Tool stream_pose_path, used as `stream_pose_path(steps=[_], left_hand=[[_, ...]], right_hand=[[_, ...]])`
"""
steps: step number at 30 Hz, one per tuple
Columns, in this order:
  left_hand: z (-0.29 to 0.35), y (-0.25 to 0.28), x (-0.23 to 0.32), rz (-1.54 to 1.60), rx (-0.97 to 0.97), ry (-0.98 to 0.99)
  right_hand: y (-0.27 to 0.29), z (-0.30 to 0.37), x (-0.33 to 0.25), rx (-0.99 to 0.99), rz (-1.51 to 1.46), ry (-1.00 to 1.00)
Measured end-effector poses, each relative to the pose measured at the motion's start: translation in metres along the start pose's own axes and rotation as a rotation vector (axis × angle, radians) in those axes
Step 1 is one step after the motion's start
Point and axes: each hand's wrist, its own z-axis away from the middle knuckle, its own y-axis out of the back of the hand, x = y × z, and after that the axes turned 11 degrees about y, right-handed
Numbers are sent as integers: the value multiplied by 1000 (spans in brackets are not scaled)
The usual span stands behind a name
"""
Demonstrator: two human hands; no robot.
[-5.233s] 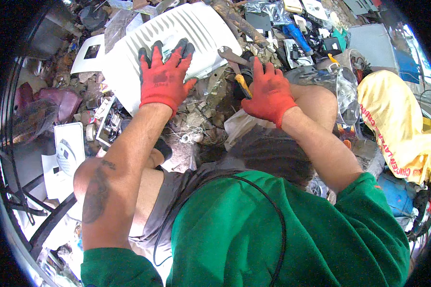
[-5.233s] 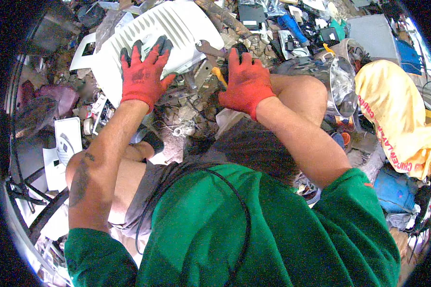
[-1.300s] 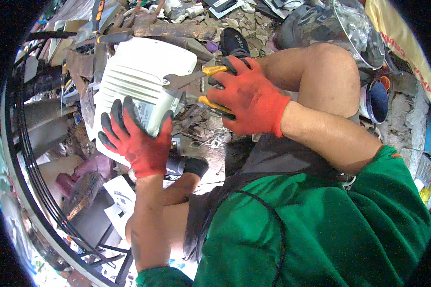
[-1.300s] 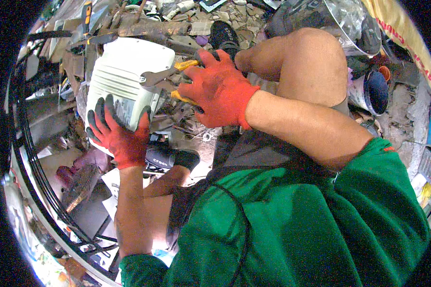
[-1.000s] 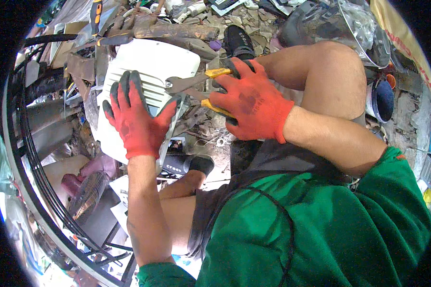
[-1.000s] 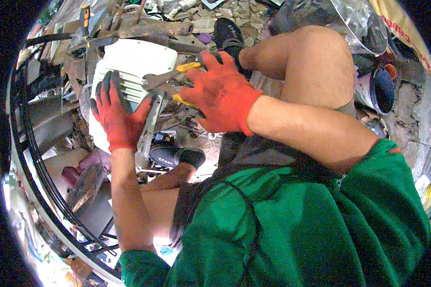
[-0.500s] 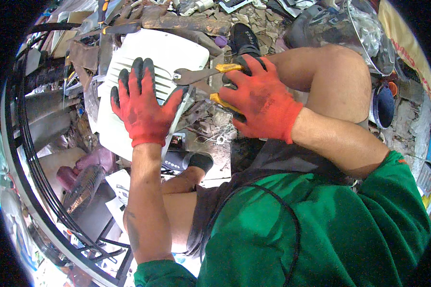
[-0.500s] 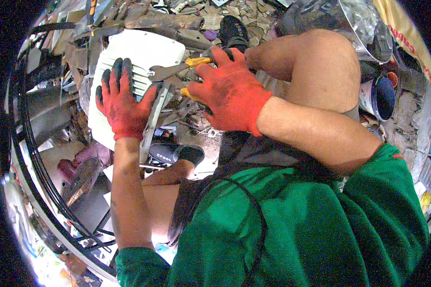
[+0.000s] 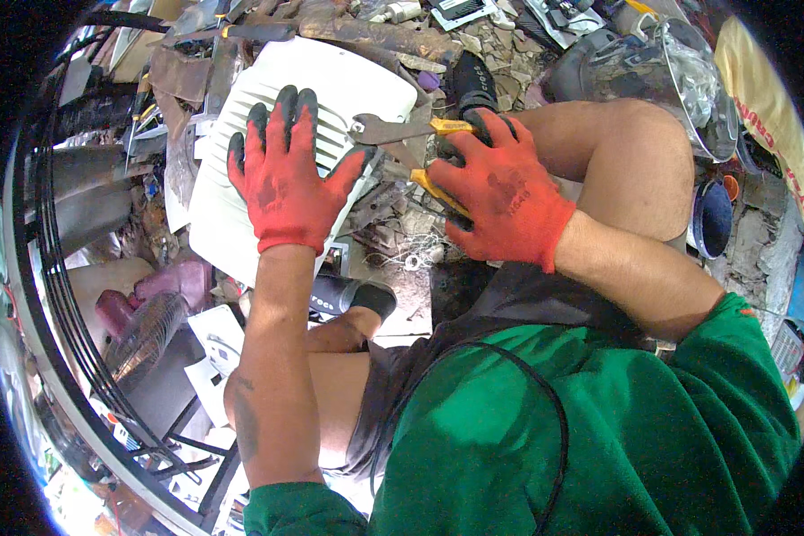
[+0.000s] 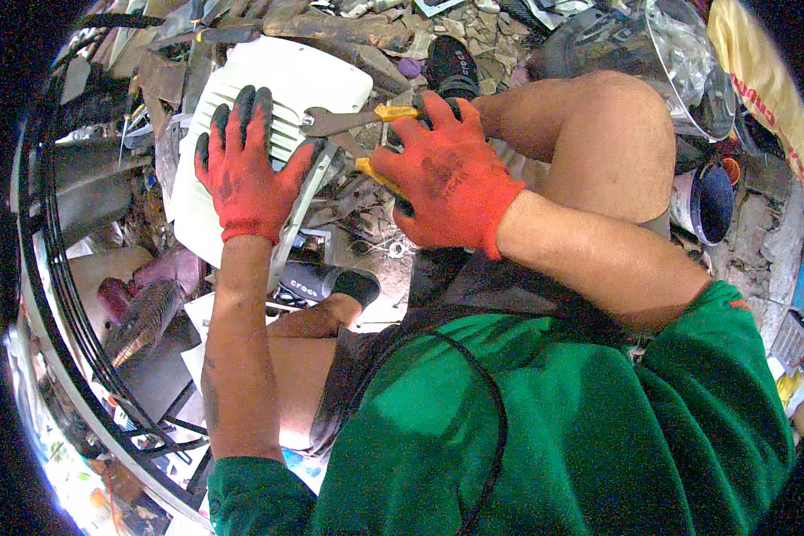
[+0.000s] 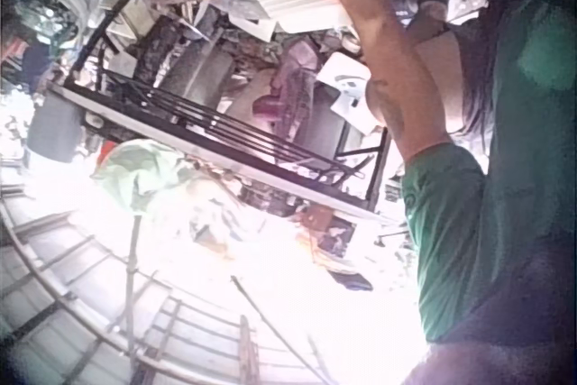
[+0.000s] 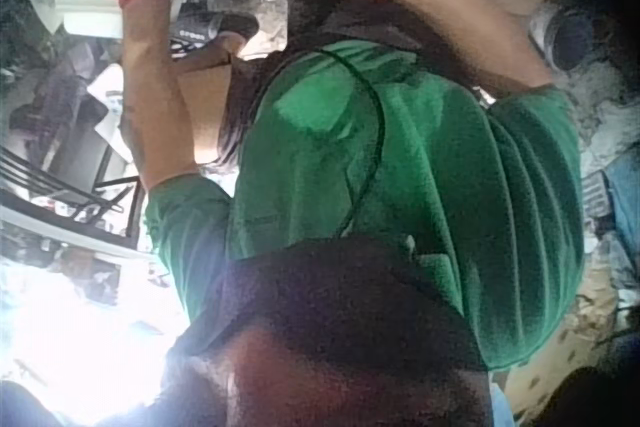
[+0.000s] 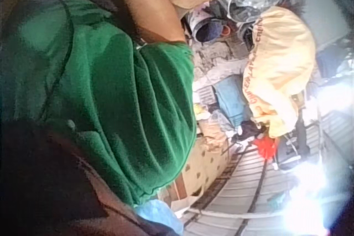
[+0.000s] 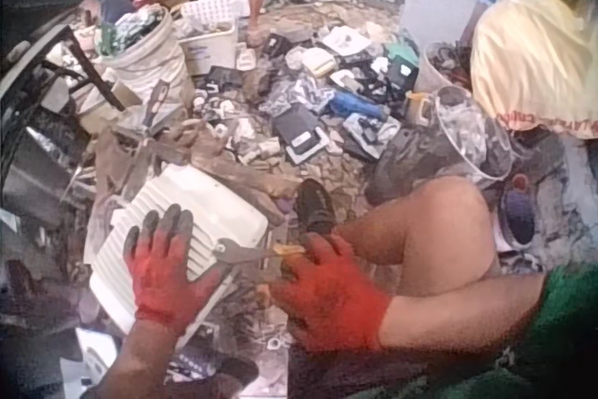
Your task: The person disassembles an electronic component using pliers and a screwdriver, removing small parts and wires one at a time.
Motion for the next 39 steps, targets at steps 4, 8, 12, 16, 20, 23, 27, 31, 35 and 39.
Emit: stream_pose_path(steps=[4, 8, 12, 16, 20, 23, 27, 31, 35, 39], left_hand=[[1, -3, -2, -28, 24, 13], [1, -1, 1, -20, 8, 9], [1, -2, -1, -11, 36, -3], [2, -1, -1, -15, 27, -9], [1, 0, 0, -16, 15, -5], [0, 0, -2, 34, 45, -29], [-1, 0, -1, 55, 63, -42], [-1, 3, 0, 80, 97, -50], [1, 1, 0, 45, 75, -27], [1, 1, 2, 51, 79, -12]], right_hand=[[0, -1, -7, -23, -22, -30], [0, -3, -9, -6, -9, -28], [2, -8, -11, -31, 28, -24], [8, -14, -13, -146, -37, -62], [5, -11, -12, -50, -15, -35], [3, -10, -7, -7, 25, 18], [5, -13, 9, -22, 61, 101], [12, -17, 12, -96, 65, 115], [21, -21, 24, -162, 72, 185], [26, -25, 34, -228, 63, 214]])
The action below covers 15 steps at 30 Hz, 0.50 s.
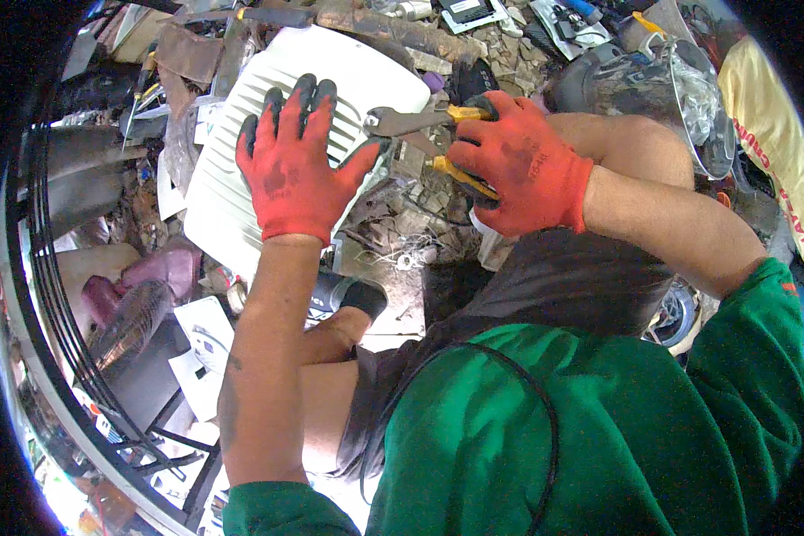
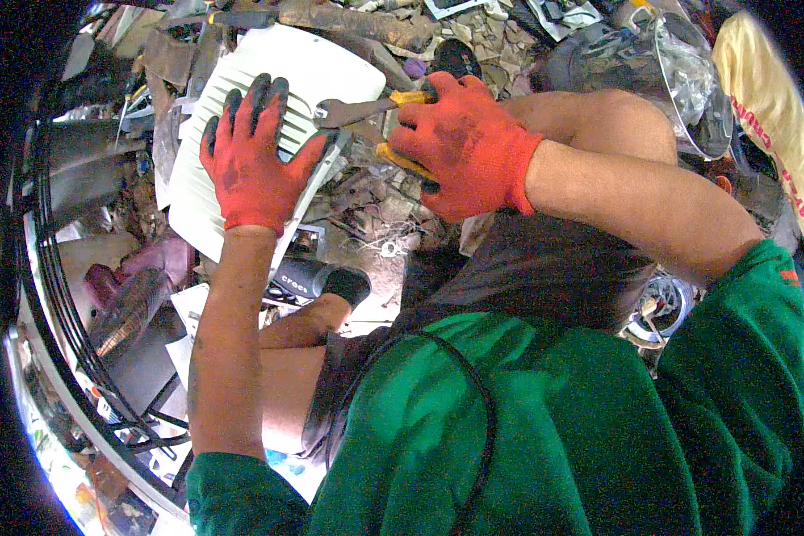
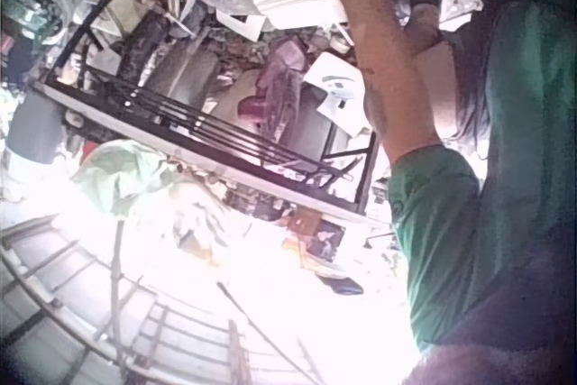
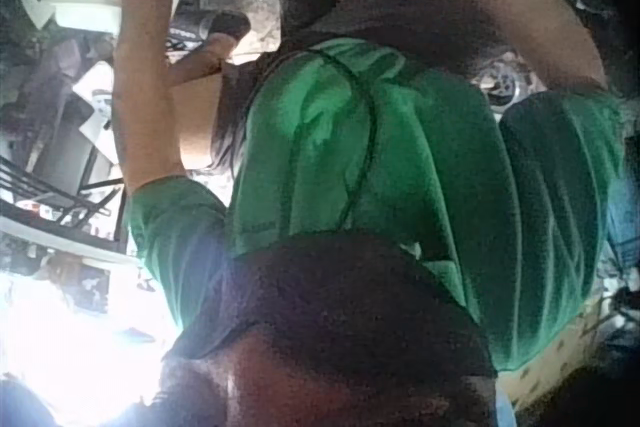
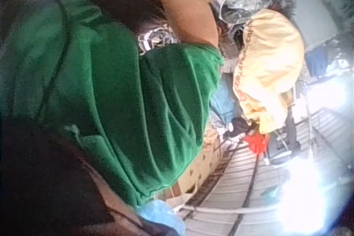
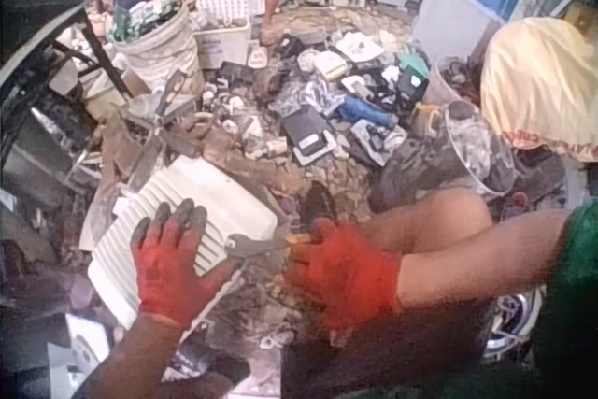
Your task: The person disassembles an electronic component using pliers and a screwdriver, removing small parts and wires one at a time.
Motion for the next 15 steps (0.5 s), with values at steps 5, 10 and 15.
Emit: stream_pose_path(steps=[5, 10, 15], left_hand=[[-2, -1, 2, -23, -32, 18], [0, 0, -1, -78, -46, 31], [-1, -1, -1, -89, -50, 4]], right_hand=[[-7, 11, -5, 114, 9, -7], [-11, 10, -25, 104, -52, -91], [-15, 8, -41, 99, -147, -145]])
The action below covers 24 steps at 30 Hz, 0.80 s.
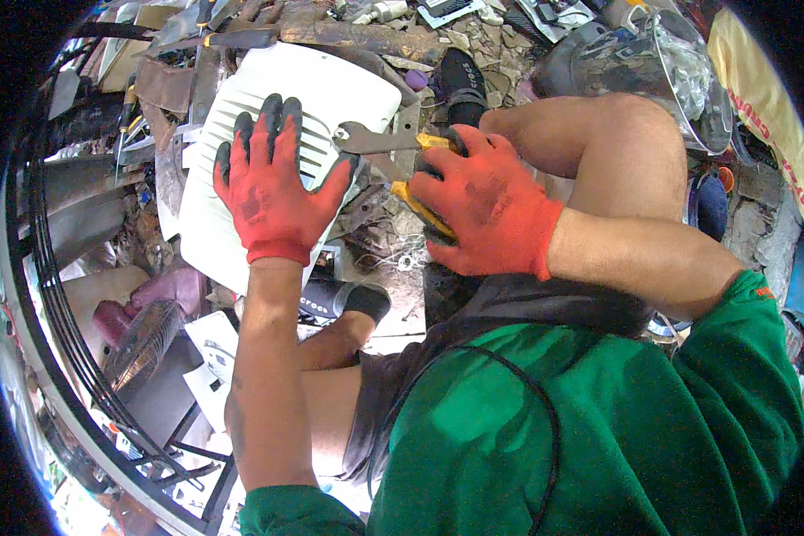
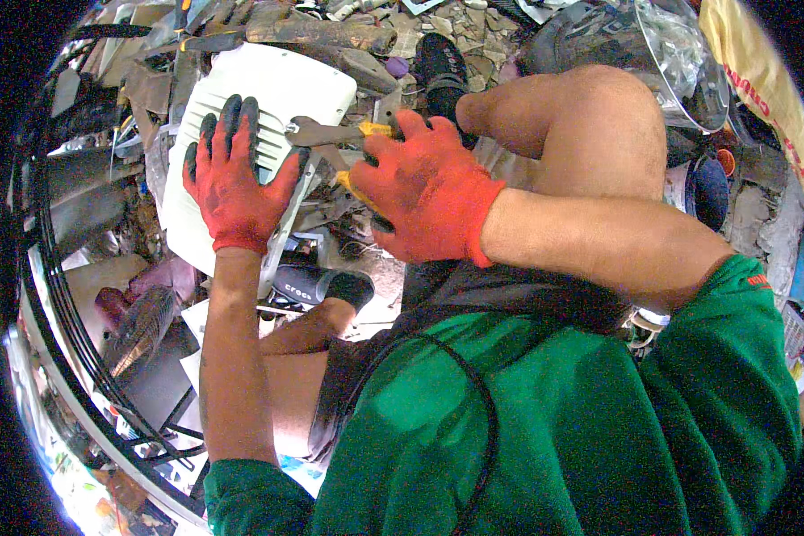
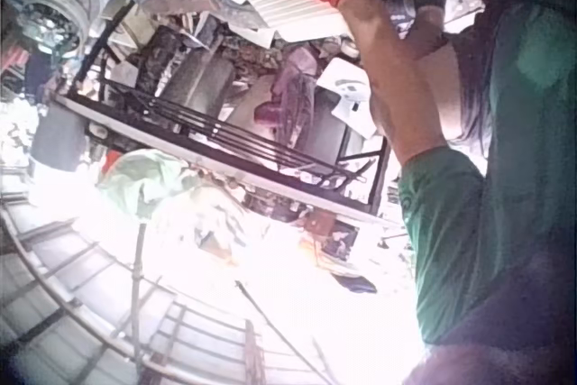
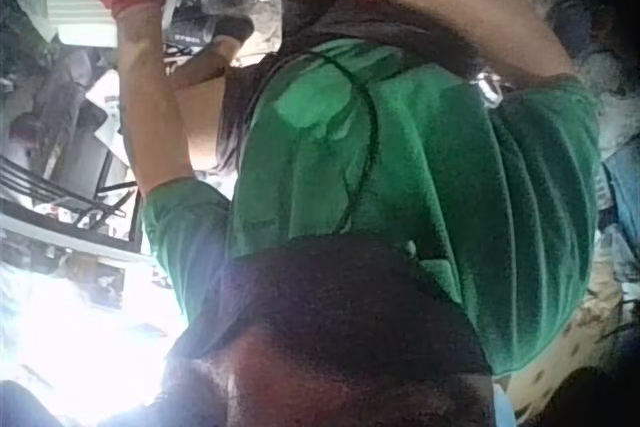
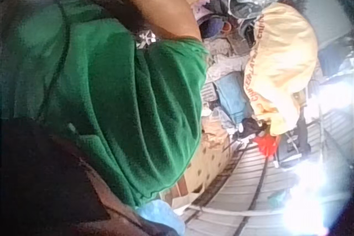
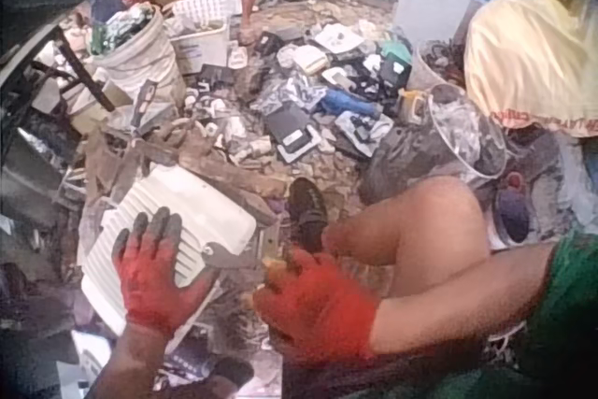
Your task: The person disassembles an electronic component using pliers and a screwdriver, removing small parts and wires one at a time.
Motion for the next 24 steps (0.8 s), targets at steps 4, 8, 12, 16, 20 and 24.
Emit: stream_pose_path(steps=[4, 8, 12, 16, 20, 24], left_hand=[[1, -1, -1, 30, 9, -8], [0, 0, 1, 56, 3, 3], [-1, 4, 3, 80, 9, -1], [10, 6, 4, 245, 127, 35], [34, 34, 19, 371, -162, 159], [39, 56, 35, 725, -439, 391]], right_hand=[[0, 0, -5, 4, -43, -14], [-6, 4, -3, 135, -29, 32], [-7, 4, 4, 307, -68, 3], [3, 2, 0, 239, -91, -21], [8, 1, 7, 100, -89, 1], [-3, -1, 10, 24, -44, 25]])
